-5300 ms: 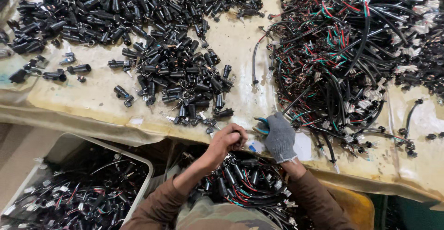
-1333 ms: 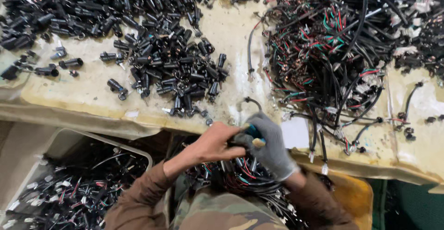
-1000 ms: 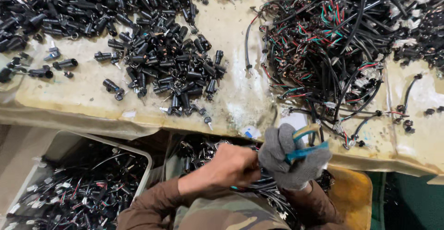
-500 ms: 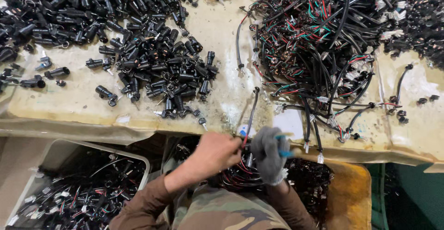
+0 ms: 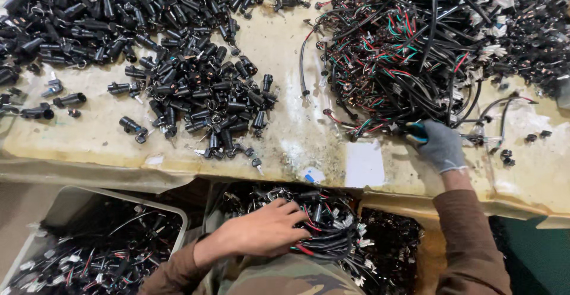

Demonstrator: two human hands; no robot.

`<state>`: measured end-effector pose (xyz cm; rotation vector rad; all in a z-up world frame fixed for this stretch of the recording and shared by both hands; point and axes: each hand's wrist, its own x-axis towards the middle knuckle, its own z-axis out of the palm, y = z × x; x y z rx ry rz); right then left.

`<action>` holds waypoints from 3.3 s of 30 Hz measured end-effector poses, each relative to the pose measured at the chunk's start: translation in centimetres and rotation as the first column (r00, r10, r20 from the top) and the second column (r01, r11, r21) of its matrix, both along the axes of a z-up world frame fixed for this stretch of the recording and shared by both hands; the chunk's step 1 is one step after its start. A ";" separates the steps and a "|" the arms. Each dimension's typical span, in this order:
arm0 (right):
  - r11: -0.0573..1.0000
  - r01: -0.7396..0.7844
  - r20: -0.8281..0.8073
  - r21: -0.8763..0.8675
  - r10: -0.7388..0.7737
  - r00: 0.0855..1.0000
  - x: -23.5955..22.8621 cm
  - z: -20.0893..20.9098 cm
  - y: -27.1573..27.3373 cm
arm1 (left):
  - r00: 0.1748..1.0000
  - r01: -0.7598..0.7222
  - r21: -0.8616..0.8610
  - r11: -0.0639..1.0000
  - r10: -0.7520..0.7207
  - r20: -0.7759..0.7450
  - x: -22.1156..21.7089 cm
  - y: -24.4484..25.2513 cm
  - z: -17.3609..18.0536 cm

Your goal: The person repeatedly picks up black cylindrical connectors and wires from a table, inserts the connector into the wire end, and places the assembled unit into a bin. The process is continuous and repetitive throughout the clip.

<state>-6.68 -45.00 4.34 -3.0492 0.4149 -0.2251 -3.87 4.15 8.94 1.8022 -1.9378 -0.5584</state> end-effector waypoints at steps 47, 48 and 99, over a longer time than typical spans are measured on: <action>0.903 -0.309 0.330 0.297 0.206 0.921 1.9 -0.5 23.8 | 0.011 -0.817 -0.564 0.118 0.982 0.191 26.0 26.7 -13.7; 0.902 -0.314 0.347 0.296 0.205 0.915 2.0 -0.5 23.9 | 0.051 -0.853 -0.494 0.167 0.970 0.239 25.9 27.0 -14.2; 0.853 -0.262 0.093 0.451 0.247 0.965 4.8 -0.1 25.1 | 0.804 -0.551 0.117 0.826 0.489 0.338 36.8 -8.8 -8.3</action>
